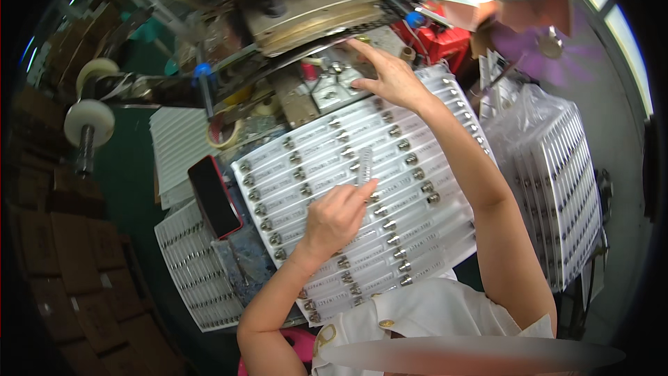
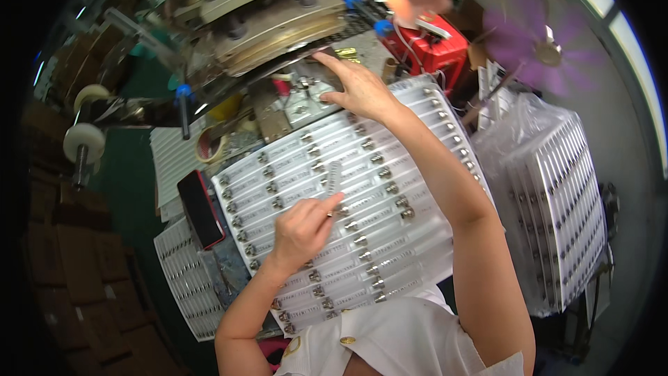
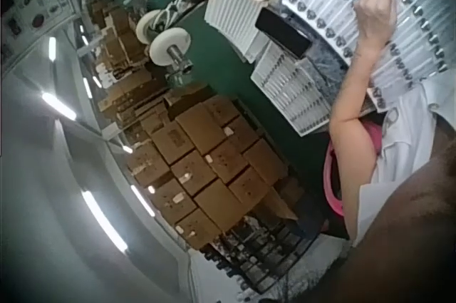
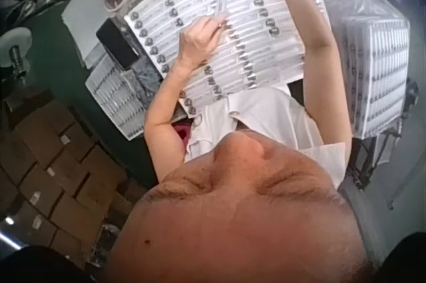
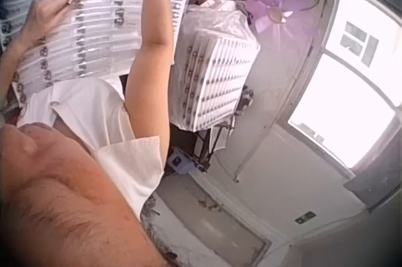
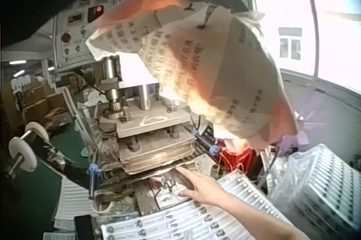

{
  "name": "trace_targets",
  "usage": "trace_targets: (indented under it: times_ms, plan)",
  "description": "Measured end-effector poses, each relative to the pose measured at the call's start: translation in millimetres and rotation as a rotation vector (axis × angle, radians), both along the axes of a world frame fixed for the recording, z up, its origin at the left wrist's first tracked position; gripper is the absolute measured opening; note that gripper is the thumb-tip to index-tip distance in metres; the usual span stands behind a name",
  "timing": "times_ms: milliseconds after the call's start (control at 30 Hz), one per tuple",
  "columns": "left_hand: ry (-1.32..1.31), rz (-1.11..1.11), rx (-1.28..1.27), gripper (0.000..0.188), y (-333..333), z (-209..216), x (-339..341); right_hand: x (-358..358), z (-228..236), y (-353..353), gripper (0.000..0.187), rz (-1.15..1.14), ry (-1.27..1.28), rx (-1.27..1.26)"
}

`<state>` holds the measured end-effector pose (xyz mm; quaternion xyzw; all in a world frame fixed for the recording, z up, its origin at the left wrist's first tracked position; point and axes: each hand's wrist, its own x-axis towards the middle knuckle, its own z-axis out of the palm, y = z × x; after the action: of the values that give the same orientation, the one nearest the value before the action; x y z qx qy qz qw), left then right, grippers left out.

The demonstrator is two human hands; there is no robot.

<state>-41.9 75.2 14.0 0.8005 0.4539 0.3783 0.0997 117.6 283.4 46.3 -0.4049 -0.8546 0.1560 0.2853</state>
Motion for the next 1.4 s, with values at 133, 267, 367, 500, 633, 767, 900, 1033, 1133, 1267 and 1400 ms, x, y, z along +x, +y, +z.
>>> trace_targets:
  times_ms: [133, 267, 367, 500, 633, 767, 900, 1033, 1133, 1267, 1400]
  plan:
    - [-0.128, 0.03, -0.099, 0.038, -6, 14, 1, 75, 30, -29, 0.054, -0.027, -0.32, 0.002]
    - [-0.012, -0.264, -0.008, 0.045, 2, 15, 26, 162, 38, -85, 0.044, -0.142, -0.304, 0.102]
    - [0.089, -0.423, 0.026, 0.039, 8, 15, 52, 187, 50, -144, 0.033, -0.249, -0.326, -0.024]
    - [0.181, -0.52, 0.084, 0.043, 12, 2, 85, 201, 30, -206, 0.021, -0.061, -0.316, -0.265]
    - [0.247, -0.574, 0.051, 0.042, 14, -3, 101, 194, 6, -239, 0.019, -0.026, -0.35, -0.209]
    - [0.298, -0.499, 0.014, 0.044, 12, 11, 109, 196, 1, -235, 0.021, 0.02, -0.376, -0.171]
    - [0.246, -0.414, 0.04, 0.046, 10, 25, 83, 207, 17, -231, 0.025, 0.128, -0.115, -0.399]
    - [0.272, -0.162, 0.052, 0.041, 24, 27, 25, 228, 27, -222, 0.036, -0.146, 0.132, -0.492]
    - [0.246, 0.004, 0.122, 0.033, 54, 33, -2, 222, 35, -207, 0.04, -0.193, 0.18, -0.372]
    - [0.382, 0.18, 0.264, 0.033, 108, 35, -16, 193, 40, -154, 0.036, -0.058, 0.191, -0.257]
    - [0.526, 0.335, 0.345, 0.028, 169, 30, -27, 127, 26, -74, 0.031, -0.138, 0.38, -0.182]
